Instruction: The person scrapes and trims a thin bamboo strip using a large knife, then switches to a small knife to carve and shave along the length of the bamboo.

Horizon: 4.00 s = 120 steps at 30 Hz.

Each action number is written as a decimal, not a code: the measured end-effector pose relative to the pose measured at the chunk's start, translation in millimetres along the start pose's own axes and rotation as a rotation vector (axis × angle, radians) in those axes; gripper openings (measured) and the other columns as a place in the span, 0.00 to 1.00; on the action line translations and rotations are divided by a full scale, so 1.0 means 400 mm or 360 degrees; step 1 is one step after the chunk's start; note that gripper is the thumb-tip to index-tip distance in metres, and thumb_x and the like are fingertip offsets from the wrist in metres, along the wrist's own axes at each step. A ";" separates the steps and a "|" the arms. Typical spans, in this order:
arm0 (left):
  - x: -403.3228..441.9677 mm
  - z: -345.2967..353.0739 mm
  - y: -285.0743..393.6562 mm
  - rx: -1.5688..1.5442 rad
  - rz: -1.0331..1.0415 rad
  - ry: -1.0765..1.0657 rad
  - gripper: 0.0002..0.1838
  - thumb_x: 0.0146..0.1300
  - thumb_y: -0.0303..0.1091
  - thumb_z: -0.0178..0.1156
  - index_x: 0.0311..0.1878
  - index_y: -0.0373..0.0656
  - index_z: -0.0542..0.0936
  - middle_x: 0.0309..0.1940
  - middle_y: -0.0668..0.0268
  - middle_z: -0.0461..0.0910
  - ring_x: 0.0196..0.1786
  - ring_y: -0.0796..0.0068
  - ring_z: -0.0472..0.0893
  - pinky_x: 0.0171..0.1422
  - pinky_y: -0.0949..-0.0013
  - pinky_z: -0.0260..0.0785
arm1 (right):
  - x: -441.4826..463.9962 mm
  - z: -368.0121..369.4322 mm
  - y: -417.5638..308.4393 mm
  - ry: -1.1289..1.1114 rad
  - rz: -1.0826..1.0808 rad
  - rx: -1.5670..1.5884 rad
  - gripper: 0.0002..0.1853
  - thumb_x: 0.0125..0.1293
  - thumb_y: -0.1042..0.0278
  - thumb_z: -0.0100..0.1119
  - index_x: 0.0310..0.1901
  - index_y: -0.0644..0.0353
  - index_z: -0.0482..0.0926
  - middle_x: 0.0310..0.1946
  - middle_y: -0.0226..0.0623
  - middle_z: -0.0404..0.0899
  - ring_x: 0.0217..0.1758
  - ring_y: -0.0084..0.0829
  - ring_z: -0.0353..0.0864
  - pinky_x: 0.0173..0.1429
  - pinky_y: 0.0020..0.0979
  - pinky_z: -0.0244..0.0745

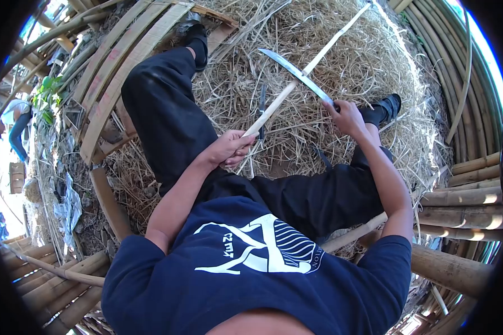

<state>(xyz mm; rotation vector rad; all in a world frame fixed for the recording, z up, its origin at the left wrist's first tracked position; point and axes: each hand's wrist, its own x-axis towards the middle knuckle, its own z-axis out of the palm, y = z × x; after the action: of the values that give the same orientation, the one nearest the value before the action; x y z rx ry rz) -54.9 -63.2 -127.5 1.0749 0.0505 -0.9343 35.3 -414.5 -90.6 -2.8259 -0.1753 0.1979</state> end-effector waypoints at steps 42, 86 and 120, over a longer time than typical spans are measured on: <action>0.013 0.078 0.003 0.0135 0.0079 -0.0039 0.16 0.65 0.40 0.63 0.32 0.42 0.66 0.14 0.76 0.64 0.08 0.88 0.61 0.11 0.79 0.51 | -0.091 0.062 -0.274 -0.0433 -0.0010 0.0227 0.16 0.49 0.63 0.64 0.31 0.71 0.83 0.26 0.56 0.81 0.32 0.50 0.83 0.44 0.41 0.78; 0.017 0.114 0.049 0.0078 0.0022 -0.0061 0.09 0.62 0.22 0.57 0.36 0.43 0.65 0.13 0.74 0.64 0.08 0.86 0.59 0.09 0.76 0.49 | -0.085 0.071 -0.253 -0.0295 -0.0126 0.0065 0.13 0.44 0.64 0.62 0.30 0.64 0.84 0.27 0.55 0.81 0.34 0.51 0.83 0.46 0.42 0.79; -0.044 0.139 0.076 0.0218 -0.0004 0.0089 0.11 0.60 0.21 0.57 0.37 0.44 0.65 0.15 0.77 0.63 0.09 0.89 0.59 0.10 0.79 0.50 | 0.010 0.085 -0.139 -0.0080 -0.0162 -0.0141 0.12 0.45 0.61 0.61 0.30 0.57 0.84 0.29 0.47 0.83 0.36 0.46 0.84 0.48 0.42 0.80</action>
<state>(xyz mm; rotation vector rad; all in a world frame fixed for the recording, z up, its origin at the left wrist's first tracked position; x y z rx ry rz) -67.2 -90.3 -68.9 1.2282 0.0343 -0.9204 28.6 -351.5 -106.1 -2.8922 -0.3464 0.2444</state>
